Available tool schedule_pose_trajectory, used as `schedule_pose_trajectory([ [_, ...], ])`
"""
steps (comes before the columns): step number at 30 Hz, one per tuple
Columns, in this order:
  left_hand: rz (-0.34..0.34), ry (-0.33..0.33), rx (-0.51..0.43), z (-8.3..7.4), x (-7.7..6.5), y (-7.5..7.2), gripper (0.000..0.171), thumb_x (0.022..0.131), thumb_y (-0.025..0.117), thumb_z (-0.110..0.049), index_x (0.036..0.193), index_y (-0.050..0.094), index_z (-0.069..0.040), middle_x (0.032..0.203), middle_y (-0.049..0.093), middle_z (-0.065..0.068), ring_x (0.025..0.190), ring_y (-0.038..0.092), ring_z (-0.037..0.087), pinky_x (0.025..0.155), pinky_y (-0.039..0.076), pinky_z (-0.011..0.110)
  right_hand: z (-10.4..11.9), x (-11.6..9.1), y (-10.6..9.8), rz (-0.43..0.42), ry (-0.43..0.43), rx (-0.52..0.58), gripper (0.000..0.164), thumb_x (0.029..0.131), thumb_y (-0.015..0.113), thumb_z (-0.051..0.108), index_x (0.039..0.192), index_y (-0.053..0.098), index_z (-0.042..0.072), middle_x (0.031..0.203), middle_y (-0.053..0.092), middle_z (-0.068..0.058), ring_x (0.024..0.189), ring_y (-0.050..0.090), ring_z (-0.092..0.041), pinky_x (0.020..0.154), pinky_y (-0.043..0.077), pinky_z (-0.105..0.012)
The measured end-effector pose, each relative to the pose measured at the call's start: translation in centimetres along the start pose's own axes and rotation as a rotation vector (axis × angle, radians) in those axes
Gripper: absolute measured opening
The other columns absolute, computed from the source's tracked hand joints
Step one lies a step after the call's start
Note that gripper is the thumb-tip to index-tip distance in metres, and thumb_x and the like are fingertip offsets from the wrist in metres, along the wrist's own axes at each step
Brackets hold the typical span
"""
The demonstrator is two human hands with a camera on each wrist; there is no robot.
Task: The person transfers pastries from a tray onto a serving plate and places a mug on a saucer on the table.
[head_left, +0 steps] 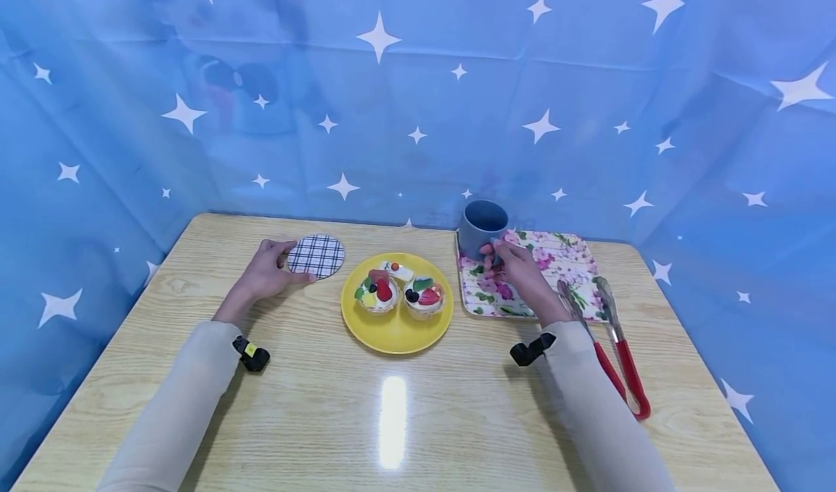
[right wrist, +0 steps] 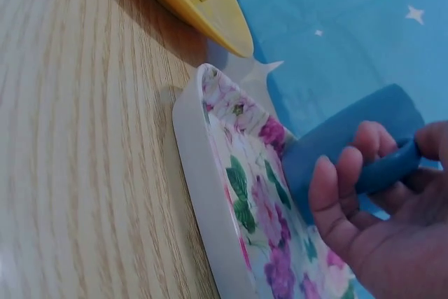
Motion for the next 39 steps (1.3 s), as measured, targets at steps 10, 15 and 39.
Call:
schedule_pose_trajectory([
  [10,0.012,0.0,0.008,-0.2,0.0,0.5,0.095,0.09,0.08,-0.037,0.16,0.029,0.001,0.12,0.036,0.019,0.102,0.038,0.029,0.077,0.037,0.035,-0.3,-0.4,0.2,-0.061,-0.01,-0.023,0.056,0.112,0.028,0.045,0.126,0.05,-0.004,0.098,0.043,-0.007,0.084,0.042,-0.021,0.079,0.043,-0.041],
  [15,0.014,0.009,0.01,-0.2,0.0,0.6,0.095,0.089,0.08,-0.038,0.16,0.029,0.0,0.121,0.036,0.02,0.103,0.039,0.03,0.077,0.038,0.036,-0.4,-0.5,0.2,-0.091,-0.018,-0.016,0.055,0.112,0.029,0.045,0.124,0.052,-0.003,0.097,0.043,-0.006,0.083,0.04,-0.021,0.077,0.041,-0.041],
  [39,0.016,-0.012,0.004,0.0,-0.3,0.2,0.096,0.09,0.078,-0.039,0.162,0.026,-0.002,0.145,0.03,0.026,0.118,0.04,0.036,0.097,0.048,0.051,2.0,-1.0,0.7,-0.082,-0.051,-0.02,0.055,0.112,0.03,0.047,0.125,0.051,-0.002,0.097,0.044,-0.004,0.085,0.044,-0.023,0.086,0.042,-0.054],
])
Point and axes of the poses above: each hand's wrist, its own x-axis towards the middle knuckle, its own y-axis out of the palm, z = x × y, the point moved 2 cm from there along x, towards the middle knuckle
